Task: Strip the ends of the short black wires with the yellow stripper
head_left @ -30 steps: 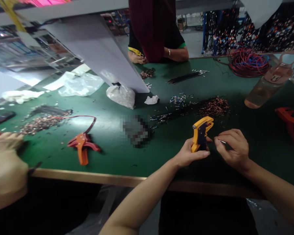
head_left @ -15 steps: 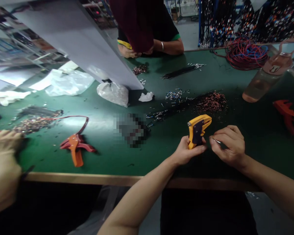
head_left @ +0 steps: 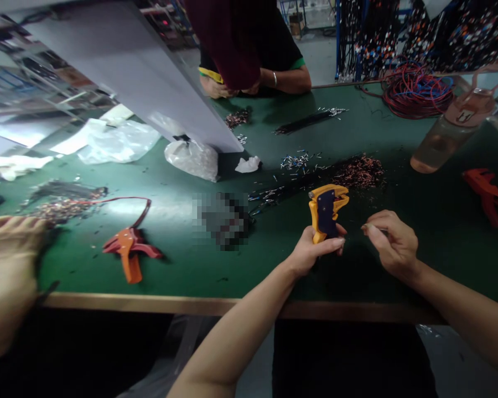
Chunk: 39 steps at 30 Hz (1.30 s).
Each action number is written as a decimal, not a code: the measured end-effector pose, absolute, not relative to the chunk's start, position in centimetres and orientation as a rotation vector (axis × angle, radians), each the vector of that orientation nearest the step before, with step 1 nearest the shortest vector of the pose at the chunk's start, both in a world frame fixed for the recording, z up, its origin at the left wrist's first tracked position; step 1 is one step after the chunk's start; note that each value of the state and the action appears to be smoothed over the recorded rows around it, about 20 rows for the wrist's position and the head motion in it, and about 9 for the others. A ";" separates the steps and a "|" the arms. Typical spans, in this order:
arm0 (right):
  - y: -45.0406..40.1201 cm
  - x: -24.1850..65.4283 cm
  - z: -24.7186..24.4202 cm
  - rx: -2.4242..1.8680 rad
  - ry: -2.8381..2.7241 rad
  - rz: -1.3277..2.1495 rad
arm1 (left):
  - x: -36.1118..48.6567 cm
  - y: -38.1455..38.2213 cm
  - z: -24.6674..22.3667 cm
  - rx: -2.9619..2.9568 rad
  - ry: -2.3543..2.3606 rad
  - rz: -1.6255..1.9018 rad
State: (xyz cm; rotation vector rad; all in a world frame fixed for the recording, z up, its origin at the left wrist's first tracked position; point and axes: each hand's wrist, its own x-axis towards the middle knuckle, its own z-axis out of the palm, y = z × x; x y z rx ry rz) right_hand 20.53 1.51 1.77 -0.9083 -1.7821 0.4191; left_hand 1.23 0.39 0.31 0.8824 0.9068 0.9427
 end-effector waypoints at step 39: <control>3.2 20.3 0.5 -0.795 -1.145 1.410 | 0.9 -0.9 1.0 0.997 0.870 0.603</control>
